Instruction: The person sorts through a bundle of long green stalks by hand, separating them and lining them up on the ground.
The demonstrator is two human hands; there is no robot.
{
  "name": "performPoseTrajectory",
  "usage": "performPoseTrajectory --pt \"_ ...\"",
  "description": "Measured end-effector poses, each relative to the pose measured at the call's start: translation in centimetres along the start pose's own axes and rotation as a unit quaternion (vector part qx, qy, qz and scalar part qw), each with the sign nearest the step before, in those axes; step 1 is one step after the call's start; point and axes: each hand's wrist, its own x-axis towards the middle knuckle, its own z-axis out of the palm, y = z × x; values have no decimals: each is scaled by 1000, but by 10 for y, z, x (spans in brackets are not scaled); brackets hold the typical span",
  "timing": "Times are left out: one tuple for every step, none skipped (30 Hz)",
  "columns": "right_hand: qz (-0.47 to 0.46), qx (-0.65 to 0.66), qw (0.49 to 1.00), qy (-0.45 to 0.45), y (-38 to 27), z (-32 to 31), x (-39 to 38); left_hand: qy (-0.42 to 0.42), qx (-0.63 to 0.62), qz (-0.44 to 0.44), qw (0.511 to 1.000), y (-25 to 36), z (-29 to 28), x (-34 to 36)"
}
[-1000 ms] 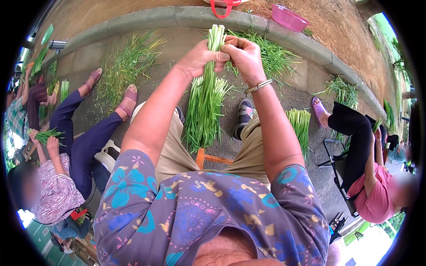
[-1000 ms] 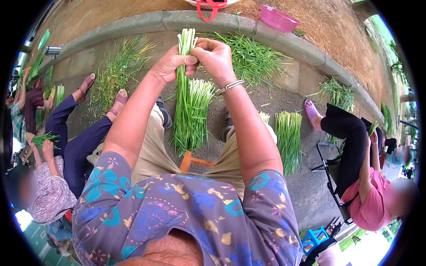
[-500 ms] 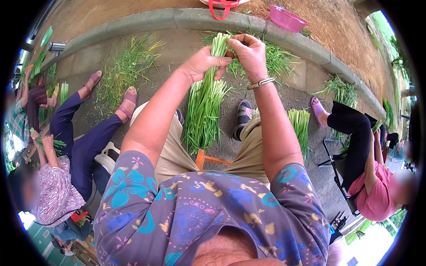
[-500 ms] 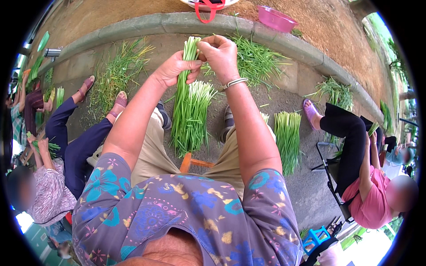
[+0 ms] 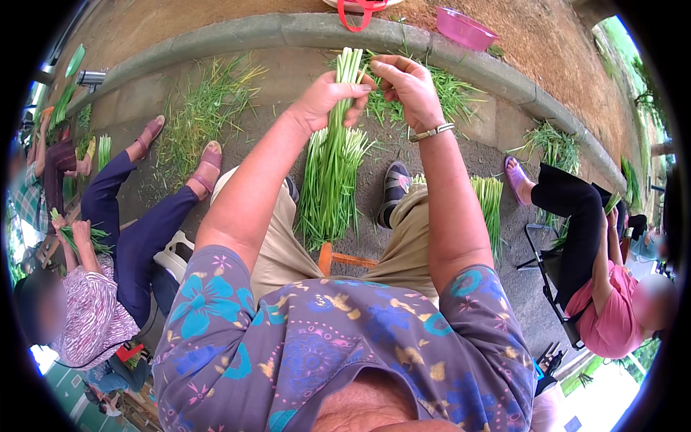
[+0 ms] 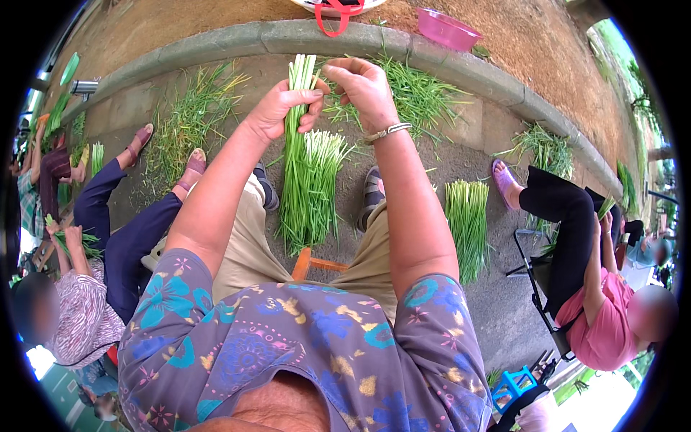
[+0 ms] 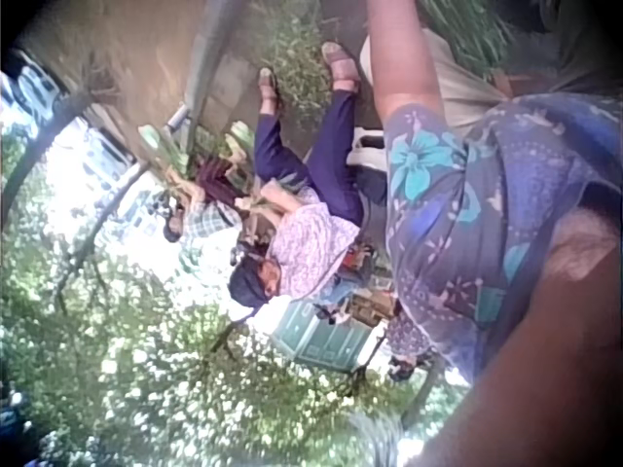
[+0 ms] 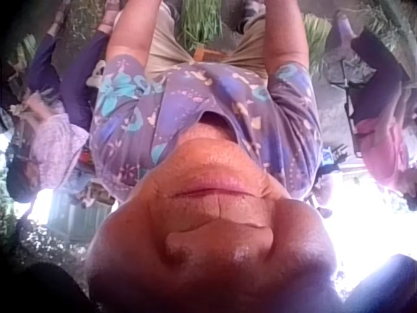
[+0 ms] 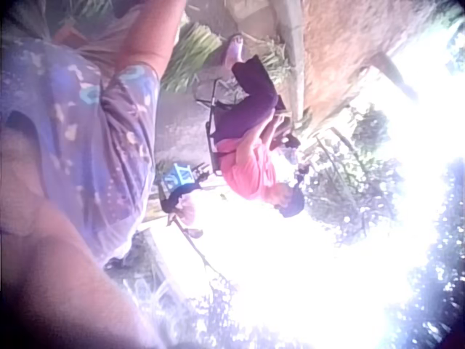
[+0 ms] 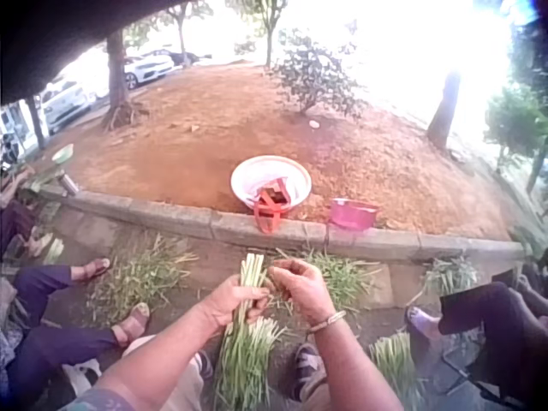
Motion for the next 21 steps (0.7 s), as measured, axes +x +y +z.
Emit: performPoseTrajectory --pt "19 -11 1000 -21 -1 0 -1 1 2 -3 1000 0 -1 0" --pt "11 -19 999 -40 2 1 -1 3 3 -5 1000 0 -2 -1" --pt "6 -20 999 -36 1 2 -1 2 4 -7 1000 0 -2 -1" --pt "0 -22 999 -31 1 3 -1 2 4 -10 1000 0 -1 -1" --pt "-5 -23 999 -26 0 4 -1 1 4 -13 1000 0 0 -1" --pt "-8 -3 1000 -2 2 4 0 4 14 -13 1000 -1 1 -2" --pt "-14 -1 1000 4 3 3 1 7 24 -12 1000 -1 3 -2" --pt "-21 2 1000 10 4 3 1 9 34 -11 999 -2 4 -2" --pt "-27 4 1000 16 5 2 2 -1 35 -10 999 -2 4 -2" --pt "-25 1 1000 13 5 2 2 -10 36 -9 999 -3 4 -2" --pt "-23 -2 1000 10 6 2 3 -20 38 -9 999 -4 3 -2" --pt "-21 -6 1000 7 6 1 3 -21 38 -10 999 -5 2 -1" --pt "-13 -13 1000 8 6 1 3 -21 39 -11 999 -5 1 -1" --pt "-5 -21 1000 10 6 1 3 -21 40 -12 999 -6 0 0" --pt "3 -29 1000 11 6 0 3 3 44 -3 999 -7 -1 1" --pt "-7 -21 1000 13 6 0 4 26 48 7 998 -8 0 3" --pt "-18 -12 1000 14 8 -1 4 49 52 18 997 -9 0 5" --pt "-28 -4 999 16 11 -1 5 82 39 41 995 -10 -2 8" --pt "-26 -24 999 -18 12 4 4 118 28 64 991 -10 -7 11" --pt "-25 -45 997 -52 15 9 0 153 16 87 984 -10 -12 14" --pt "-24 -65 994 -86 18 15 -3 185 4 113 976 -9 -17 17"
